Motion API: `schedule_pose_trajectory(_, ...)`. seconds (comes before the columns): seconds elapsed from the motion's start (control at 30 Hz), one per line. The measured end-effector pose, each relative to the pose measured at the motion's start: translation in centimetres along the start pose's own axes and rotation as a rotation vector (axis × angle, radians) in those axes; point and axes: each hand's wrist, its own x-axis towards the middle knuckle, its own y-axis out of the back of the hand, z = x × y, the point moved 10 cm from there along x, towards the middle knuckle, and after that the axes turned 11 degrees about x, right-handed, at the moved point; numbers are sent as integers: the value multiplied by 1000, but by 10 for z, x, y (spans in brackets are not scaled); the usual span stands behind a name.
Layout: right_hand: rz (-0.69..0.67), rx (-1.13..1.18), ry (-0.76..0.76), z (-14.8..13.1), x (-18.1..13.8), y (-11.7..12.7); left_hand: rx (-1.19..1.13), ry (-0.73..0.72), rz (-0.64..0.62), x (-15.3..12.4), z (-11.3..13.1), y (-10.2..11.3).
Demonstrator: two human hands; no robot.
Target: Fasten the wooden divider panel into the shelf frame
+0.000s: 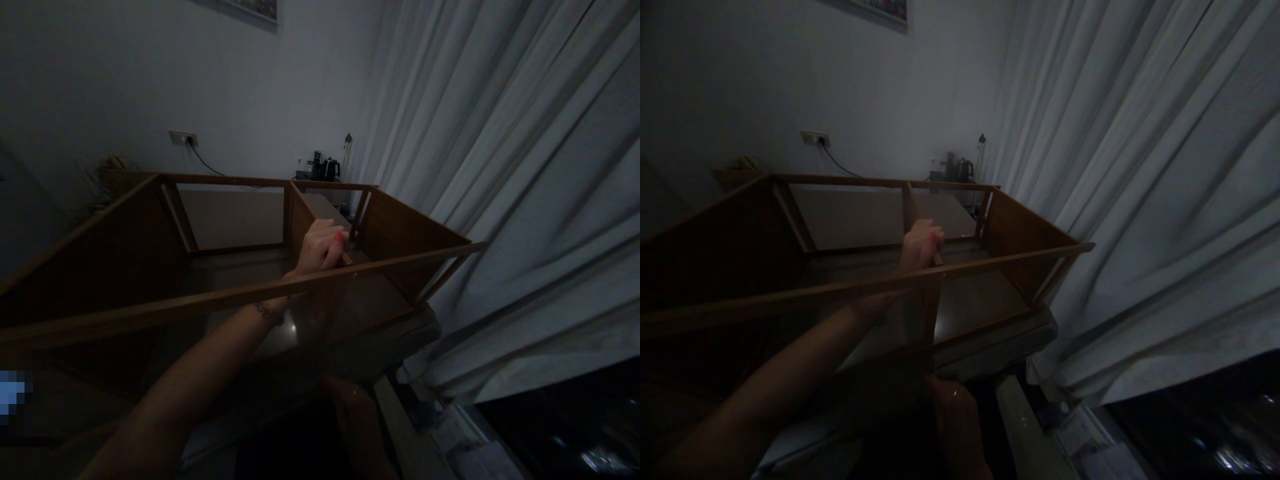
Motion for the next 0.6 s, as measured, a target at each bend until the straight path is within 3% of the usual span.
schedule_pose_trajectory(0.3,160,436,-326,14,-4,1,-8,15,-18,0,0,-2)
schedule_pose_trajectory(0.47,239,556,-345,24,-8,6,-24,20,-10,0,0,-1)
schedule_pose_trajectory(0.6,188,529,-378,24,-6,3,-12,21,-30,0,-1,-2)
